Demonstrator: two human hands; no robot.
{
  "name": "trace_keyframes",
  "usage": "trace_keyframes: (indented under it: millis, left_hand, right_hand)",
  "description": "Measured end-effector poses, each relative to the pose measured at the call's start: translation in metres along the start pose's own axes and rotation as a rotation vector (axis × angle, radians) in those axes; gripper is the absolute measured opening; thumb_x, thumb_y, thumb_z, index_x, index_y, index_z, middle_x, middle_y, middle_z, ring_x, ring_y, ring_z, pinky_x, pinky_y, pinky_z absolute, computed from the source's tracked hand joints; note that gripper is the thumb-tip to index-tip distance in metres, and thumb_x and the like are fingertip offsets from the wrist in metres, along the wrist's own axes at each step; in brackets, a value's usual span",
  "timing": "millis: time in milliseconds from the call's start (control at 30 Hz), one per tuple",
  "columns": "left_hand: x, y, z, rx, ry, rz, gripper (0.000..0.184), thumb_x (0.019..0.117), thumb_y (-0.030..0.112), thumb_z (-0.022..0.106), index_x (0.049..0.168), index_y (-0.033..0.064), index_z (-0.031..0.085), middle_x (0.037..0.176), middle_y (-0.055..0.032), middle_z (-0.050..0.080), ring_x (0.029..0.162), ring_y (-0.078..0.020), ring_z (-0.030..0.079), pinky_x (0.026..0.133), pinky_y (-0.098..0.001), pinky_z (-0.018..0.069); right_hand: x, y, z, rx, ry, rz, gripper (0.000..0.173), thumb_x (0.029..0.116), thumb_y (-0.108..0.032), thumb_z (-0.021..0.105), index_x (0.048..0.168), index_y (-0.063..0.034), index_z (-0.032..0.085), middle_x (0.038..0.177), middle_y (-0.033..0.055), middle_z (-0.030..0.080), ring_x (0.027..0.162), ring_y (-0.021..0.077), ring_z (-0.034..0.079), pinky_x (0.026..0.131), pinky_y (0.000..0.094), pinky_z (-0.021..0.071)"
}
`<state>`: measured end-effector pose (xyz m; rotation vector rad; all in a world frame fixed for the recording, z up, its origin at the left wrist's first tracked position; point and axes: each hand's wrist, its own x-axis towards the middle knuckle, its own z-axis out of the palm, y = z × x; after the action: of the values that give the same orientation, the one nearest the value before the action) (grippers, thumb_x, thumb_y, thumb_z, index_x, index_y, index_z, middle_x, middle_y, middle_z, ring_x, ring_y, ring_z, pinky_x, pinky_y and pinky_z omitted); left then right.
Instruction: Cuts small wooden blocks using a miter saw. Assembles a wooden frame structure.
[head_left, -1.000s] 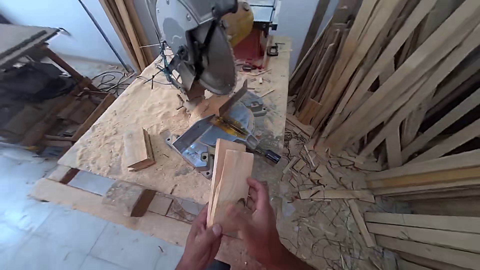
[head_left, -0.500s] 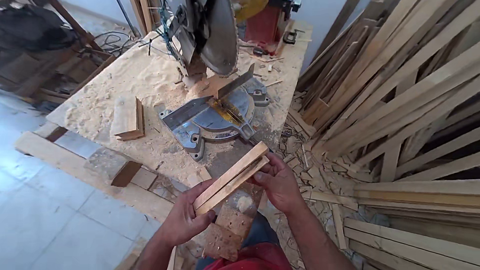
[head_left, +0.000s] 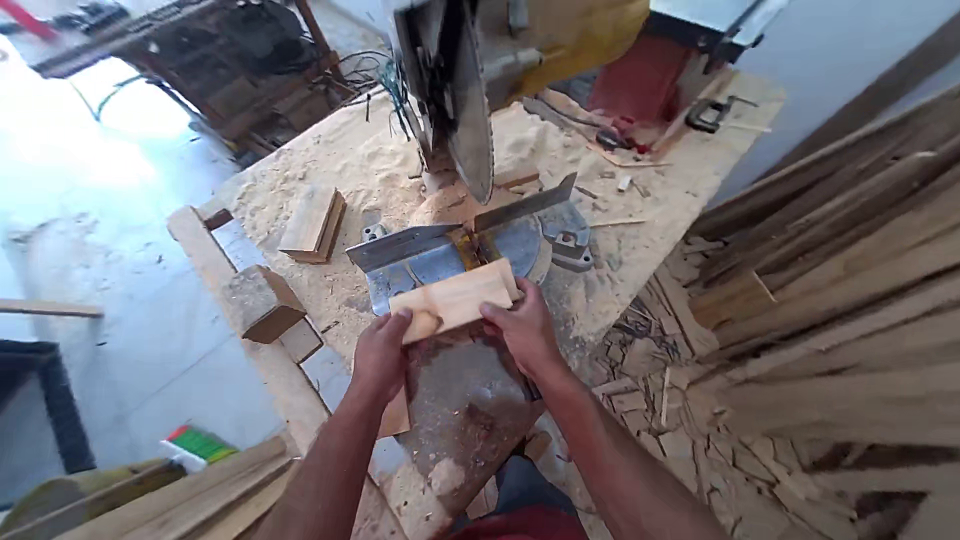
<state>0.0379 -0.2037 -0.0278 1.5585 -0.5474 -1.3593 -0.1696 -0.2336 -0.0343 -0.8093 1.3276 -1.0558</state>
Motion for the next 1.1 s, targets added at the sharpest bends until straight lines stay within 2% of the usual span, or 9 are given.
trace_keyframes:
  millis: [133,233,300,400,567,667,867,967,1100]
  left_hand:
    - [0.054,0.018,0.013,0.293,0.217,0.138,0.035,0.1055,0.036,0.056,0.12,0.0063,0.066,0.091,-0.0112,0.072,0.072,-0.0201,0.069,0.066,-0.0392,0.0597]
    - [0.071,0.016,0.005,0.698,0.34,0.195,0.047,0.0957,0.05,0.066,0.124,0.0123,0.072,0.12,-0.0205,0.069,0.113,-0.0382,0.065,0.096,-0.0641,0.0517]
    - [0.07,0.007,0.0,0.804,0.347,0.239,0.056,0.0901,0.053,0.074,0.13,0.0146,0.07,0.128,-0.0246,0.063,0.122,-0.0441,0.059,0.1,-0.0685,0.0472]
    - [0.074,-0.004,-0.003,0.784,0.344,0.302,0.055,0.0902,0.045,0.077,0.136,0.0157,0.067,0.129,-0.0183,0.066,0.124,-0.0366,0.06,0.104,-0.0637,0.0466]
    - [0.071,-0.003,0.002,0.486,0.302,0.265,0.039,0.0944,0.025,0.074,0.131,0.0134,0.068,0.118,-0.0102,0.073,0.109,-0.0257,0.069,0.097,-0.0554,0.0548]
    - [0.072,-0.001,0.002,0.372,0.279,0.255,0.031,0.0995,0.028,0.066,0.125,0.0117,0.071,0.114,-0.0099,0.074,0.108,-0.0238,0.069,0.097,-0.0538,0.0545]
    - [0.078,0.008,0.013,0.555,0.376,0.218,0.024,0.0984,0.034,0.067,0.107,0.0142,0.076,0.1,-0.0088,0.075,0.098,-0.0267,0.071,0.089,-0.0593,0.054]
    - [0.083,0.011,0.017,0.651,0.397,0.195,0.031,0.096,0.038,0.07,0.115,0.0134,0.075,0.115,-0.0141,0.072,0.113,-0.0337,0.066,0.097,-0.0644,0.0492]
    - [0.089,0.017,0.017,0.61,0.397,0.183,0.027,0.0917,0.032,0.075,0.111,0.013,0.075,0.106,-0.0123,0.074,0.104,-0.0312,0.07,0.092,-0.0626,0.0527]
  right_hand:
    - [0.075,-0.019,0.022,-0.447,-0.062,-0.016,0.076,0.0868,-0.049,0.079,0.141,-0.0047,0.048,0.099,0.0147,0.072,0.075,0.0255,0.074,0.07,0.0464,0.0647]
    - [0.103,-0.029,0.023,-0.877,-0.112,-0.081,0.066,0.0905,-0.065,0.066,0.122,-0.0062,0.063,0.095,0.0158,0.07,0.089,0.0334,0.071,0.077,0.0584,0.0573]
    - [0.103,-0.023,0.02,-0.948,-0.137,-0.151,0.064,0.0921,-0.064,0.064,0.129,-0.0115,0.061,0.095,0.0147,0.071,0.09,0.034,0.071,0.076,0.0596,0.0572]
    - [0.098,-0.008,0.015,-1.02,-0.15,-0.312,0.073,0.0941,-0.061,0.063,0.156,-0.0264,0.043,0.095,0.0103,0.074,0.085,0.0316,0.073,0.075,0.0591,0.0585]
    - [0.102,-0.004,0.021,-0.992,-0.105,-0.28,0.057,0.0972,-0.049,0.064,0.15,-0.034,0.052,0.094,0.0076,0.075,0.087,0.0298,0.073,0.076,0.06,0.0568]
    - [0.109,-0.005,0.02,-0.874,-0.127,-0.232,0.057,0.0916,-0.046,0.072,0.145,-0.0327,0.058,0.097,0.005,0.076,0.09,0.0273,0.073,0.08,0.0608,0.0567]
    - [0.113,-0.006,0.019,-0.815,-0.137,-0.219,0.058,0.0878,-0.043,0.077,0.142,-0.0313,0.061,0.098,0.002,0.077,0.091,0.023,0.073,0.081,0.0584,0.0573]
    - [0.112,-0.005,0.019,-0.841,-0.13,-0.215,0.062,0.0862,-0.045,0.078,0.143,-0.027,0.059,0.097,0.0033,0.076,0.089,0.0238,0.073,0.079,0.057,0.0582]
    - [0.111,-0.008,0.016,-0.827,-0.122,-0.203,0.076,0.0836,-0.044,0.08,0.15,-0.0204,0.051,0.094,0.0054,0.075,0.086,0.025,0.073,0.079,0.0552,0.059]
